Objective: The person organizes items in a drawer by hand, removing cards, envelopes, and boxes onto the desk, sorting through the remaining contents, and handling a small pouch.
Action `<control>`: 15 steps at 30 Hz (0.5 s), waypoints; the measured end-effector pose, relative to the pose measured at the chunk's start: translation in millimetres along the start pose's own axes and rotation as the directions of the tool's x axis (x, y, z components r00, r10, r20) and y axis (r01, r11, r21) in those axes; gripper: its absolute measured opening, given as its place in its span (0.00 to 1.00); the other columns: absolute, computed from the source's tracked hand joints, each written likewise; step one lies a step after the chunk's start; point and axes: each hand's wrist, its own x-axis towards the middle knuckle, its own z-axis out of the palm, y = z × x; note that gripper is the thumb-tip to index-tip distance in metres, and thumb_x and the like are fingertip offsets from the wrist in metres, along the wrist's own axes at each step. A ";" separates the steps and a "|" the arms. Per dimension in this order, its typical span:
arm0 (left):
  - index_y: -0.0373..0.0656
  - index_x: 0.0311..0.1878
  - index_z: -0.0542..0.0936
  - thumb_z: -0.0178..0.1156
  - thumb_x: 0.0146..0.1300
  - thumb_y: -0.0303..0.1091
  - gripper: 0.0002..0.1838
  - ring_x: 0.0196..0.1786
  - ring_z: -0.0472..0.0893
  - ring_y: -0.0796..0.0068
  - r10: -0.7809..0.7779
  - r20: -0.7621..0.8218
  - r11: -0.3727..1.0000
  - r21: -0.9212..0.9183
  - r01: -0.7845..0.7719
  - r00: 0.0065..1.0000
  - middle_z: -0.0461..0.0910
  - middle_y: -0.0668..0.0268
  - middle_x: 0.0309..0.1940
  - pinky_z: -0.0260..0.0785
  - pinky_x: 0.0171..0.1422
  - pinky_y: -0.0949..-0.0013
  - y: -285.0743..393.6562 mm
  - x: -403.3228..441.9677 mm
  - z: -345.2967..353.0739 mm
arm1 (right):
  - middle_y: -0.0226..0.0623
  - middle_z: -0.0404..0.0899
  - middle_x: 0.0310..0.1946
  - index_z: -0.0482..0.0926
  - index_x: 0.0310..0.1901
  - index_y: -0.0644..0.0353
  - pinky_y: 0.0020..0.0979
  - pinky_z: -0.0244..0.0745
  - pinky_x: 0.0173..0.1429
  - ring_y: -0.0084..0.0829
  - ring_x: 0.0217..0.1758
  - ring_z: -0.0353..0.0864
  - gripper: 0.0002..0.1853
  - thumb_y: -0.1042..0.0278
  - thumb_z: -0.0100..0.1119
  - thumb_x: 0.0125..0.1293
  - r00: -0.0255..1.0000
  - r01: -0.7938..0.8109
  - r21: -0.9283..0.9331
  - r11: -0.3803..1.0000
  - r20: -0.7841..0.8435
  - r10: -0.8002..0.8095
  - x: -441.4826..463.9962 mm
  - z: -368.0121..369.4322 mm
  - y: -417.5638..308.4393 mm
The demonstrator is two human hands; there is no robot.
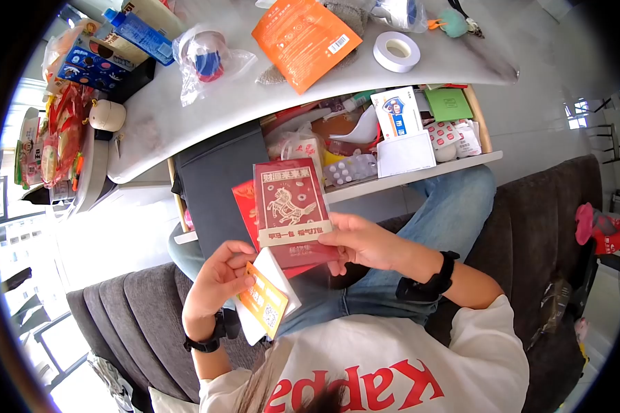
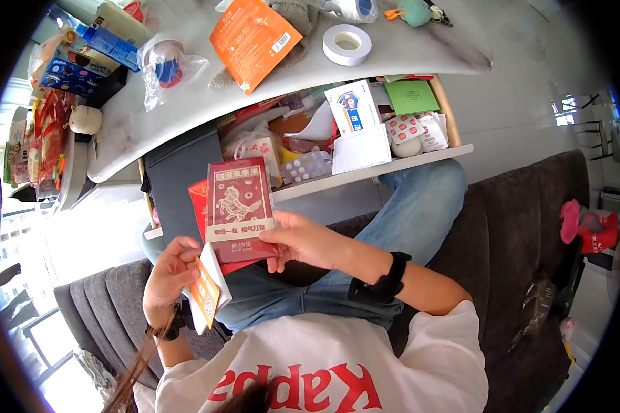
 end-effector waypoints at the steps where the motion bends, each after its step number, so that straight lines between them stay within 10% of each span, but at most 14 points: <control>1: 0.35 0.55 0.65 0.53 0.61 0.14 0.19 0.57 0.73 0.76 0.020 0.010 1.000 -0.003 -0.020 1.000 0.74 0.58 0.54 0.66 0.59 0.75 -0.8 0.2 -3.2 | 0.38 0.77 0.38 0.66 0.52 0.63 0.26 0.78 0.33 0.29 0.29 0.81 0.13 0.67 0.48 0.69 1.000 0.011 -0.038 0.999 0.002 -0.011 2.7 -4.5 -2.3; 8: 0.36 0.56 0.66 0.52 0.62 0.15 0.19 0.52 0.75 0.80 0.075 -0.133 0.984 0.171 -0.052 0.988 0.76 0.63 0.49 0.67 0.54 0.78 10.7 -4.2 -11.0 | 0.35 0.79 0.40 0.68 0.56 0.64 0.24 0.75 0.35 0.21 0.33 0.79 0.16 0.68 0.51 0.69 0.991 0.084 -0.311 0.947 -0.073 -0.112 -5.9 -7.2 -19.2; 15: 0.38 0.64 0.63 0.53 0.63 0.22 0.25 0.46 0.78 0.78 0.471 -0.334 0.844 0.441 -0.307 0.817 0.77 0.62 0.47 0.70 0.51 0.76 70.7 -0.5 -64.3 | 0.31 0.78 0.44 0.68 0.57 0.64 0.18 0.70 0.44 0.14 0.42 0.75 0.17 0.71 0.52 0.68 0.909 0.168 -0.694 0.700 -0.165 -0.382 -53.8 -29.6 -70.3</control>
